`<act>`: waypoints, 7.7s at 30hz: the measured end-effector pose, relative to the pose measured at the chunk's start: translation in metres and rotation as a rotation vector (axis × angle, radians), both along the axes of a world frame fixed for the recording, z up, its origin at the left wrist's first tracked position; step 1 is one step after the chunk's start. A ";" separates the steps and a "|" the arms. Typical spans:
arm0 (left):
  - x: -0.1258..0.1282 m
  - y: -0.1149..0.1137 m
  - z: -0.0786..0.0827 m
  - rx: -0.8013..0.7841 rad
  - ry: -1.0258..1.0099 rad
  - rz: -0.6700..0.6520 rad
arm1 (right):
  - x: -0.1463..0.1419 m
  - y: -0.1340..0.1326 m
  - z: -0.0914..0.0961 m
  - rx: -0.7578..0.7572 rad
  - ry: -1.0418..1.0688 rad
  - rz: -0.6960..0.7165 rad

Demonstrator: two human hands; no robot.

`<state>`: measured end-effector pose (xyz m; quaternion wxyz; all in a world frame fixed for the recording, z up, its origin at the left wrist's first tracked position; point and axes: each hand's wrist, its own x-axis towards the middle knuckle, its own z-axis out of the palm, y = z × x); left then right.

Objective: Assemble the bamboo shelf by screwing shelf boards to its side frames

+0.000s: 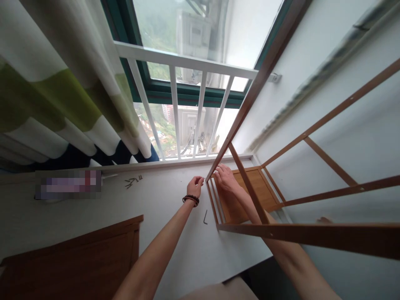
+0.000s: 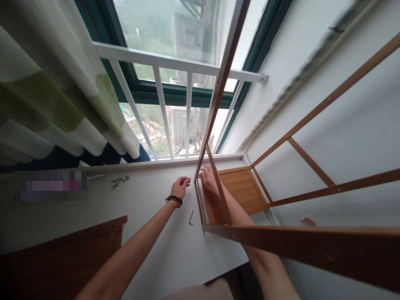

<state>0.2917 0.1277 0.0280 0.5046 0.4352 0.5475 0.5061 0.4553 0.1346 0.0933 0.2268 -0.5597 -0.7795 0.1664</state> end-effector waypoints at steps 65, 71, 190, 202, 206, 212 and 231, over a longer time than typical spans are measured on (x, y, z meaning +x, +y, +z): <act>-0.019 0.078 -0.044 -0.234 -0.495 -1.020 | 0.010 0.038 -0.004 -0.464 0.243 0.111; -0.020 0.078 -0.042 -0.259 -0.491 -1.034 | 0.009 0.038 -0.004 -0.494 0.306 0.143; -0.037 -0.060 -0.043 0.271 0.436 -0.459 | 0.021 -0.069 0.000 -0.088 0.162 -0.115; -0.051 -0.115 -0.044 0.516 0.796 -0.714 | 0.015 -0.159 -0.021 -0.291 0.362 -0.315; -0.056 -0.124 -0.046 0.518 0.784 -0.674 | 0.013 -0.196 -0.018 -0.166 0.327 -0.539; -0.064 -0.137 -0.053 0.473 0.691 -0.565 | -0.009 -0.247 -0.043 -0.243 0.328 -0.678; -0.098 -0.154 0.024 -0.178 -0.178 -0.223 | -0.082 -0.211 -0.014 -0.529 0.575 -0.243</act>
